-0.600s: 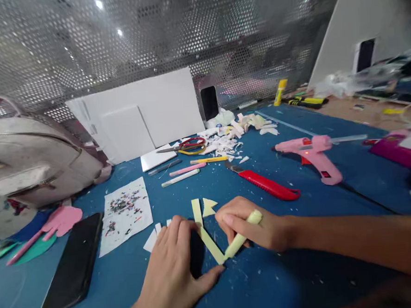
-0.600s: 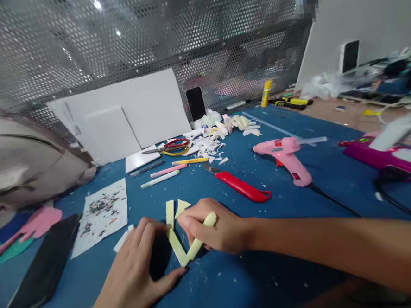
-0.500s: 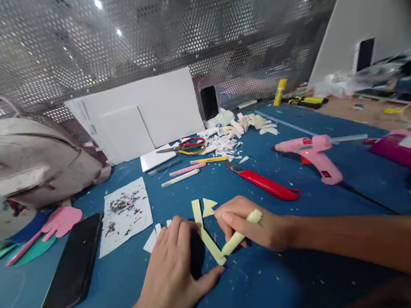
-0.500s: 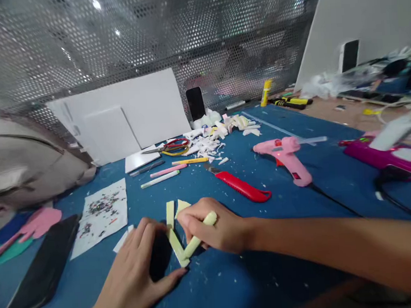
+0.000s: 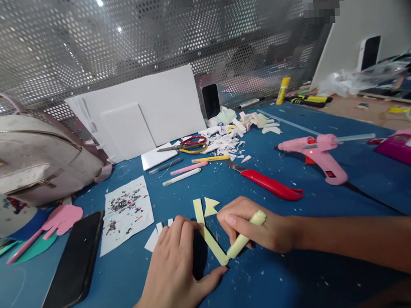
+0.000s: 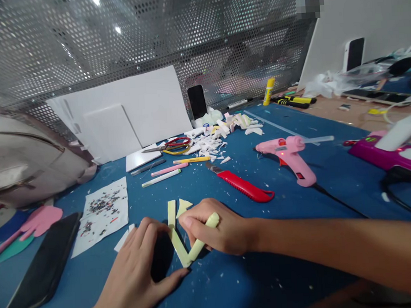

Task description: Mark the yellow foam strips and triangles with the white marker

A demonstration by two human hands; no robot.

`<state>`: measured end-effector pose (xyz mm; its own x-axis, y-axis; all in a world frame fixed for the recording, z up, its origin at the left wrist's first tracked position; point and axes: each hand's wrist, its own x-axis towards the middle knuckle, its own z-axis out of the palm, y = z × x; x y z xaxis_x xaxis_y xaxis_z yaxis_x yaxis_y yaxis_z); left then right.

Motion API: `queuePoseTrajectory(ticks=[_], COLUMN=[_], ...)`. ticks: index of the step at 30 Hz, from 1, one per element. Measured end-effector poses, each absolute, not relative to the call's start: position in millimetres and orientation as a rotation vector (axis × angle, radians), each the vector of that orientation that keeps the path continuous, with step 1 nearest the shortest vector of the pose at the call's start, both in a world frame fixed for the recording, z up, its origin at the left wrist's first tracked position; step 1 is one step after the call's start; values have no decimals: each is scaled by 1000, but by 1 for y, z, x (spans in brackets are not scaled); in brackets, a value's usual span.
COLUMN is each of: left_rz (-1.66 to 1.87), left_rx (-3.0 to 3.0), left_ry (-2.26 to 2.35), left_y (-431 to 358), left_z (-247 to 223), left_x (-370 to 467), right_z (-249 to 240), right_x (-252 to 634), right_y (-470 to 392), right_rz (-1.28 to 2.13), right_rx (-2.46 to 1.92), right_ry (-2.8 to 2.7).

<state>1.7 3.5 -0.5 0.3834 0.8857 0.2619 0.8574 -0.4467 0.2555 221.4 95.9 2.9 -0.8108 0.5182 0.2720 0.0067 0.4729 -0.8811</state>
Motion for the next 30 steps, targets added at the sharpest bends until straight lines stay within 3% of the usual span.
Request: queuePoseTrajectory(ticks=[30], left_rz=[592], left_rx=[2541], left_ry=[1602], left_y=[4], left_z=[4], left_x=[4], right_z=[5], right_x=[220], right_y=[94], right_rz=[1217], right_rx=[-479], right_ry=[-2201])
